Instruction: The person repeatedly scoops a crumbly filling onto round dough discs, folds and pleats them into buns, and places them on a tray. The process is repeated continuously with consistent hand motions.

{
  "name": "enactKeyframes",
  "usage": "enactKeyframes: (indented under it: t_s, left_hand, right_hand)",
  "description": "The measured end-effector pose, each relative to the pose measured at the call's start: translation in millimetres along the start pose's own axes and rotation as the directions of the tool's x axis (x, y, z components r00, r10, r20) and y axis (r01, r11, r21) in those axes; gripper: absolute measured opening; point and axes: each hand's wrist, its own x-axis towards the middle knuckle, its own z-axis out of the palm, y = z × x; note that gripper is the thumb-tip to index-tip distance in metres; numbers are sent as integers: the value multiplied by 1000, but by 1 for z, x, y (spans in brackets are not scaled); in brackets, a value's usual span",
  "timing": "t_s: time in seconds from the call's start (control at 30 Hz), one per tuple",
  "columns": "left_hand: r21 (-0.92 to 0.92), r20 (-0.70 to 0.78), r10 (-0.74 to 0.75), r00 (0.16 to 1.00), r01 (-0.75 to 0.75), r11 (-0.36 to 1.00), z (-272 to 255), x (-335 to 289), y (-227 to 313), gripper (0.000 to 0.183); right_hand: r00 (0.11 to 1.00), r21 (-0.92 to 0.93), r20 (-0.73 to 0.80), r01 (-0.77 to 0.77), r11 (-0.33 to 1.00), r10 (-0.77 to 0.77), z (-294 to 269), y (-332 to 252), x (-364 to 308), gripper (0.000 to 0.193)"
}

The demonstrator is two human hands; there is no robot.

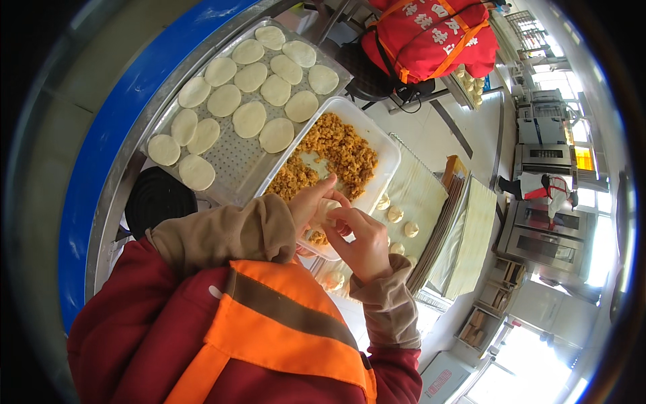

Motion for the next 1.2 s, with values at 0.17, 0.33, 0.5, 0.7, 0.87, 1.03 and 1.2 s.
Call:
enactKeyframes:
  t_s: [0.17,0.33,0.5,0.7,0.87,1.03,1.2]
  left_hand:
    - [182,-139,16,990,9,983,7,-3,5,54]
    - [123,-100,-165,981,177,977,5,2,3,50]
    - [114,-191,69,979,-48,992,10,3,-15,48]
    - [116,20,-106,994,103,988,7,9,-6,49]
    - [-85,-146,88,985,-101,991,9,11,-23,51]
    - [122,-129,-42,991,58,991,6,14,-15,54]
    - [290,20,-212,977,197,936,12,18,0,54]
  right_hand:
    - [994,111,-7,-110,988,112,0,1,-1,18]
    - [992,66,65,-108,992,104,-1,11,-7,18]
    - [944,312,80,-330,891,321,0,8,-6,19]
    - [997,-53,49,69,996,-67,-21,6,-13,17]
    - [867,328,57,-484,811,495,-3,18,-11,14]
    - [985,65,21,-174,983,173,-6,14,-14,12]
    - [991,-176,81,122,977,-109,-21,14,-8,13]
